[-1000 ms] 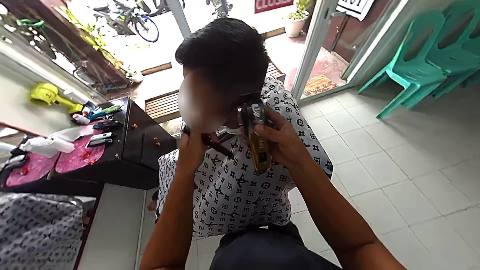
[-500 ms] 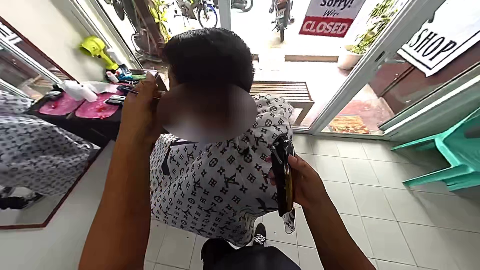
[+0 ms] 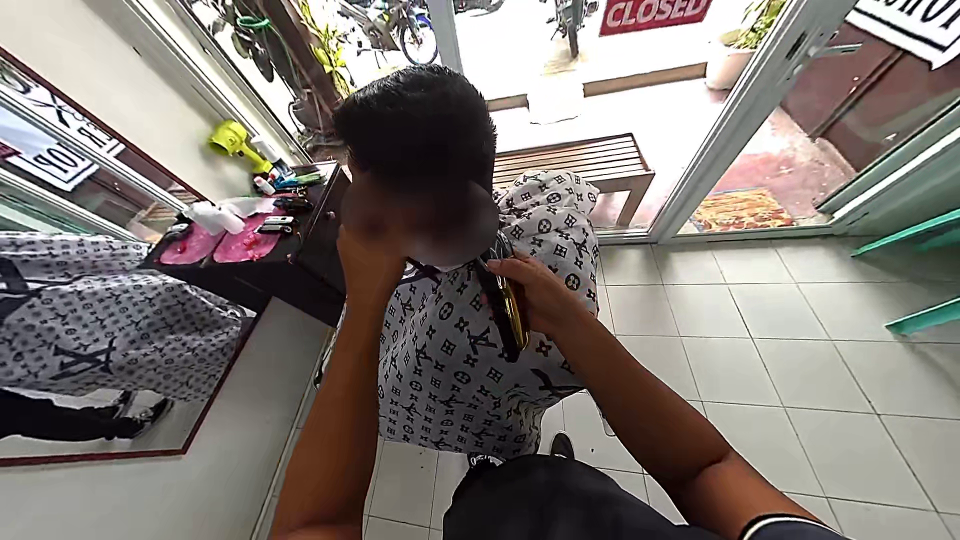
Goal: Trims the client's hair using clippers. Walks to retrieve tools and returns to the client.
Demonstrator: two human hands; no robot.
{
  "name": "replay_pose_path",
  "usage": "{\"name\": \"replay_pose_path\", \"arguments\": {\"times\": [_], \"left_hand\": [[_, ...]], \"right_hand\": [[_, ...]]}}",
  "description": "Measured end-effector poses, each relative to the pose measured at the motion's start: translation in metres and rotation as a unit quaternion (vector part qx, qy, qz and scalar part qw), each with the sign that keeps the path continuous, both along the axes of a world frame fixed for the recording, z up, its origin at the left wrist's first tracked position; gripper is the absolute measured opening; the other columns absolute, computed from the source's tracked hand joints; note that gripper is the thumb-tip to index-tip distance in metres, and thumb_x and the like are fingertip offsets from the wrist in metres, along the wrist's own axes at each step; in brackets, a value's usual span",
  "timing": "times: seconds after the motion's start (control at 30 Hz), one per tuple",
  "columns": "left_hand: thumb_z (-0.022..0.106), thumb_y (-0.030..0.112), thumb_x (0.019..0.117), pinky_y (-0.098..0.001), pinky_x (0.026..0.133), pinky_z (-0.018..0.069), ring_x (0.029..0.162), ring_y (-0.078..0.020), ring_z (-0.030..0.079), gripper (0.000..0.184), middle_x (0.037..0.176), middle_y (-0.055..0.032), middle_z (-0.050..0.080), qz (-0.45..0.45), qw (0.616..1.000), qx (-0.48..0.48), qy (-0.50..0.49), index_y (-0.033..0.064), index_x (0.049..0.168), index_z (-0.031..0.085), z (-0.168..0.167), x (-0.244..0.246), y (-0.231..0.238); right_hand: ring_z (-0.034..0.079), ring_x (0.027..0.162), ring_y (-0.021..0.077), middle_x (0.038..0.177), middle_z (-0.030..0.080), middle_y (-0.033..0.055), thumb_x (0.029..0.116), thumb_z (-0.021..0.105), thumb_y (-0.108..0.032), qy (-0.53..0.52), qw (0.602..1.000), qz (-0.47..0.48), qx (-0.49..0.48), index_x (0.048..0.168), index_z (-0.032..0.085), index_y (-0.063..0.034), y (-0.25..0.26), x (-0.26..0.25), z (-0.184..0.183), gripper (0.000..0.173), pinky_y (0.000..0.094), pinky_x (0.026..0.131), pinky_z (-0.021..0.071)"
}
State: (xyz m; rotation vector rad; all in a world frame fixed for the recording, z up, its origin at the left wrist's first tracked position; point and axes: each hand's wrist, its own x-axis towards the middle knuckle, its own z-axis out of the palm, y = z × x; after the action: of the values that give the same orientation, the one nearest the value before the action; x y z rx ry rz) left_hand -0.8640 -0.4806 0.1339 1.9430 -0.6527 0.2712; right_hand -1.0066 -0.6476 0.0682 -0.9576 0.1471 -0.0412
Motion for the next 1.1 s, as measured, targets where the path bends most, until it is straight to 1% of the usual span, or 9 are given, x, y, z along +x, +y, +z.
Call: {"name": "replay_pose_path", "arguments": {"times": [0.1,0.2,0.33,0.5,0.67,0.8,0.9,1.0,1.1], "left_hand": [[0.082,0.041,0.0845,-0.0339,0.062,0.0487,0.062,-0.0096,0.053,0.045,0.072,0.0019,0.054,0.042,0.999,0.033,0.003,0.0064,0.098,0.057,-0.026,-0.004,-0.01],[0.08,0.032,0.0866,-0.0246,0.059,0.0459,0.059,-0.0035,0.05,0.036,0.07,0.0064,0.051,0.029,0.999,-0.009,0.032,0.0103,0.098,0.054,-0.04,0.003,-0.004],[0.08,0.027,0.0885,-0.0187,0.054,0.0429,0.053,0.0,0.047,0.033,0.066,0.0081,0.049,0.01,0.996,-0.037,0.083,0.01,0.1,0.054,-0.047,0.011,0.007],[0.077,0.024,0.0904,-0.0205,0.053,0.0422,0.052,-0.0015,0.046,0.029,0.065,0.0081,0.05,-0.008,0.995,-0.042,0.095,0.0097,0.104,0.056,-0.061,0.023,0.008],[0.074,0.018,0.0871,-0.0191,0.052,0.0398,0.052,0.0005,0.044,0.027,0.065,0.0094,0.049,-0.01,0.994,-0.04,0.099,0.01,0.105,0.055,-0.064,0.023,0.009],[0.074,0.013,0.0888,-0.0203,0.054,0.0419,0.055,-0.0003,0.047,0.027,0.068,0.0078,0.052,-0.005,0.995,-0.031,0.095,0.0087,0.109,0.056,-0.064,0.024,0.009],[0.074,0.007,0.084,-0.0203,0.054,0.0413,0.055,-0.0006,0.046,0.031,0.068,0.0072,0.051,-0.004,0.994,-0.032,0.105,0.0082,0.11,0.056,-0.064,0.023,0.009],[0.073,0.002,0.0792,-0.0216,0.054,0.0431,0.056,-0.002,0.049,0.035,0.068,0.006,0.053,-0.006,0.993,-0.035,0.117,0.0088,0.109,0.056,-0.063,0.024,0.01],[0.073,0.008,0.081,-0.0201,0.054,0.0426,0.056,-0.0001,0.048,0.033,0.068,0.0074,0.052,-0.004,0.993,-0.038,0.114,0.0091,0.109,0.056,-0.063,0.023,0.01]], "right_hand": [[0.068,0.069,0.0182,0.094,0.067,0.0093,0.0974,0.06,-0.03,-0.022,1.0,-0.015,-0.016,0.133,0.051,-0.0135,0.013,0.012,0.01,0.04,0.0335,0.061,0.061],[0.071,0.082,0.0245,0.104,0.067,0.0141,0.0959,0.057,-0.02,-0.054,0.998,-0.011,-0.021,0.137,0.048,-0.0108,0.022,0.021,0.015,0.043,0.0416,0.07,0.0623],[0.069,0.097,0.0257,0.121,0.063,0.0143,0.0948,0.067,-0.01,-0.057,0.996,-0.05,-0.048,0.142,0.046,-0.0089,0.039,0.028,0.024,0.052,0.0433,0.078,0.0612],[0.07,0.094,0.0278,0.118,0.065,0.0156,0.0949,0.07,-0.01,-0.028,0.997,-0.072,-0.022,0.14,0.046,-0.0082,0.053,0.034,0.027,0.051,0.0446,0.076,0.0618],[0.068,0.099,0.0245,0.125,0.062,0.0147,0.093,0.072,-0.012,-0.058,0.99,-0.107,-0.072,0.144,0.044,-0.0094,0.063,0.036,0.028,0.058,0.0411,0.079,0.0607],[0.07,0.097,0.0291,0.118,0.065,0.0163,0.0958,0.069,-0.01,-0.029,0.996,-0.083,-0.011,0.139,0.047,-0.0078,0.066,0.038,0.029,0.049,0.0461,0.078,0.0616],[0.069,0.098,0.0266,0.121,0.064,0.0152,0.0948,0.069,-0.011,-0.058,0.992,-0.106,-0.022,0.142,0.045,-0.0096,0.071,0.039,0.03,0.053,0.0435,0.078,0.0615],[0.07,0.098,0.0293,0.119,0.065,0.0162,0.0959,0.068,-0.01,-0.038,0.995,-0.091,0.019,0.139,0.047,-0.0092,0.075,0.041,0.028,0.049,0.0475,0.079,0.0611],[0.069,0.098,0.0268,0.122,0.064,0.0149,0.0961,0.067,-0.009,-0.059,0.993,-0.103,0.016,0.141,0.045,-0.0096,0.076,0.042,0.03,0.05,0.045,0.08,0.0612]]}}
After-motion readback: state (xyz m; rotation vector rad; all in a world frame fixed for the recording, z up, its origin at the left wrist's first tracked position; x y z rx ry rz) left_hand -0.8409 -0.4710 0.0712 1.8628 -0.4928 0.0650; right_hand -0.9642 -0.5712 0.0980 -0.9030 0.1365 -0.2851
